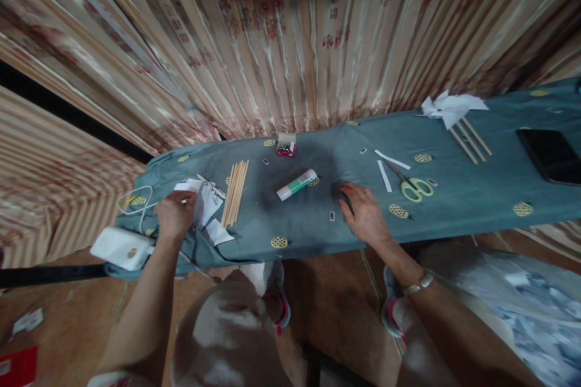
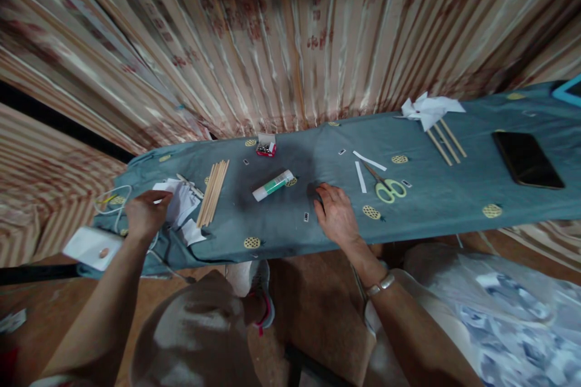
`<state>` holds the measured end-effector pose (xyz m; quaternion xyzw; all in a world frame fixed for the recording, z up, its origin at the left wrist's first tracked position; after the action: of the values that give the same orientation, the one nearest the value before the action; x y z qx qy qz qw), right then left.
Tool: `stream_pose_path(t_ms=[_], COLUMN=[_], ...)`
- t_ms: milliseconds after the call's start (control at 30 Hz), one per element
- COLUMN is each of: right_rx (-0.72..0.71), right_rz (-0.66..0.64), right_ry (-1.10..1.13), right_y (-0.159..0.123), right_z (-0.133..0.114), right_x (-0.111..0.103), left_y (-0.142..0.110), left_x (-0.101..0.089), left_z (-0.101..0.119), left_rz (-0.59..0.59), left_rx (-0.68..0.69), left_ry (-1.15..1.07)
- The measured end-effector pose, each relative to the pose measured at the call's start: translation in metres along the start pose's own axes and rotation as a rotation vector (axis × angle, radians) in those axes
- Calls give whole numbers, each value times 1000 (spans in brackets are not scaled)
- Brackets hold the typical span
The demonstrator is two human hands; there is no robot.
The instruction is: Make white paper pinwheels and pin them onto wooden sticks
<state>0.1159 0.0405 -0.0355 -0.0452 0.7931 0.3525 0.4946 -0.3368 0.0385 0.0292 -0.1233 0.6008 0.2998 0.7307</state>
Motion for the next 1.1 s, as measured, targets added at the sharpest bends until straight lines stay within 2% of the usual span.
stream_pose_path(t_ms=[400, 567, 733, 1100], right_rx=[-8, -4, 18, 40], right_rz=[2, 4, -15, -31], right_ry=[7, -1, 13, 39], right_y=[-1, -1, -1, 0], right_z=[1, 1, 1, 1], right_x=[0, -1, -1, -1], left_y=[-8, -11, -8, -8], left_x=[10, 10, 8, 4], left_z=[-1, 12, 11, 10], left_rz=[-32, -43, -83, -31], left_rx=[18, 74, 3, -96], left_ry=[-137, 52, 192, 125])
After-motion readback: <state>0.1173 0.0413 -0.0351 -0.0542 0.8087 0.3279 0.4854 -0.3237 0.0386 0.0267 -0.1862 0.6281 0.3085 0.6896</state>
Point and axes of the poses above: each hand's wrist, its own y-axis towards the middle knuckle, its own x-axis out of the palm, z = x × y, the point moved 7 cm from there along y, towards the middle knuckle, and after that the axes turned 14 degrees about -x, right-handed, at the moved point
